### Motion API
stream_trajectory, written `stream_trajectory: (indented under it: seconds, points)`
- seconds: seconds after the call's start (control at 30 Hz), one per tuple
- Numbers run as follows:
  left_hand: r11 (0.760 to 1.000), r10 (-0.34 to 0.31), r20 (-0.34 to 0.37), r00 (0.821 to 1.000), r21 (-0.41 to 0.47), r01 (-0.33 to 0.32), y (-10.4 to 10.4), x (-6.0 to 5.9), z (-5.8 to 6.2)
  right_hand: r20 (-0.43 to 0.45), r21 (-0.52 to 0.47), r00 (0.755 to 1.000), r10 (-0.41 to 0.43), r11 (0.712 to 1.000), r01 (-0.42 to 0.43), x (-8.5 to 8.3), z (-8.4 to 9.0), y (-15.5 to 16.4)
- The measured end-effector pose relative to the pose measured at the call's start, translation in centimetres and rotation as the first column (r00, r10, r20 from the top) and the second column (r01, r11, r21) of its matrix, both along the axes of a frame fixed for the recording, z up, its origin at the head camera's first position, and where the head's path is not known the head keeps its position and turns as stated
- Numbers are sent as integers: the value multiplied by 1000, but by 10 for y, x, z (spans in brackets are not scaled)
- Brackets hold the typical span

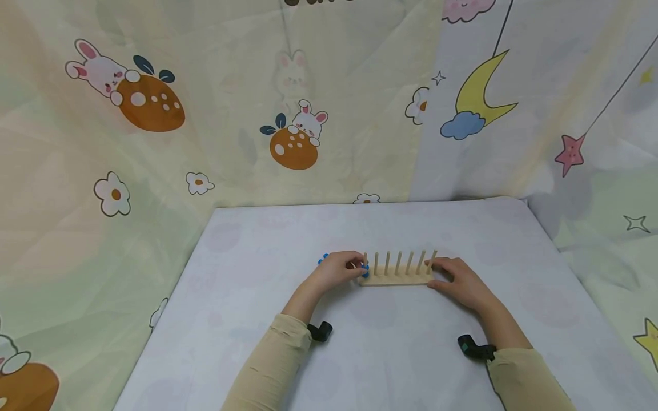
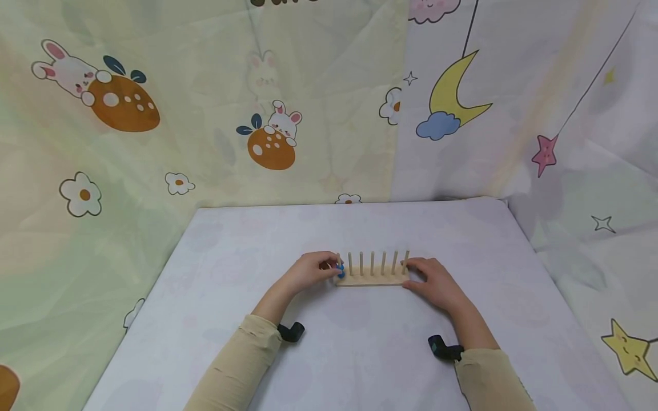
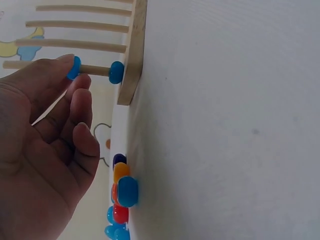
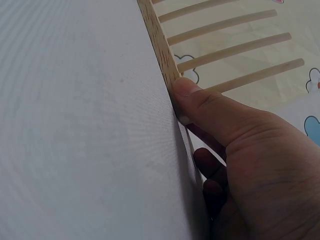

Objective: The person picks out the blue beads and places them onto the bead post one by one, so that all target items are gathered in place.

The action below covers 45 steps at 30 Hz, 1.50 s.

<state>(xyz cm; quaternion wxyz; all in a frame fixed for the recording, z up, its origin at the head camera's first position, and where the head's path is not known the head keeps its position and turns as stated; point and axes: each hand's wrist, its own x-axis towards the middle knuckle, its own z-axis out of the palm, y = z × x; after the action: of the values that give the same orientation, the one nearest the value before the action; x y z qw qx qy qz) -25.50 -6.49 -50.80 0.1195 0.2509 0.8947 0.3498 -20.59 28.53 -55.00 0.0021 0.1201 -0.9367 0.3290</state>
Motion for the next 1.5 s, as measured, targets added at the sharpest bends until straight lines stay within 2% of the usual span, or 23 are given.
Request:
stream_trajectory:
  seconds: [0.37, 0.63, 0.77, 0.87, 1.07, 1.3, 1.5]
  points:
    - [999, -15, 32, 999, -49, 16, -1, 2, 0, -1, 5, 1000, 5, 1000, -5, 0, 2, 0]
    - [993, -49, 12, 999, -111, 50, -1, 1, -3, 6, 2, 1000, 8, 1000, -8, 1, 5, -1]
    - [994, -43, 37, 998, -103, 46, -4, 2, -4, 12, 0, 1000, 8, 1000, -8, 1, 6, -1]
    - [996, -22, 44, 999, -85, 26, -9, 3, -2, 16, -1, 1000, 8, 1000, -8, 1, 6, -1]
    - [998, 27, -30, 999, -52, -28, -28, 9, 1, 21, -4, 1000, 7, 1000, -7, 0, 5, -2]
    - [992, 125, 6, 992, 3, -125, -56, 18, -4, 27, -8, 1000, 8, 1000, -8, -1, 2, -1]
    - [980, 200, 12, 980, -12, -199, -73, 21, -11, 34, -4, 999, 1, 1000, -1, -2, 1, 0]
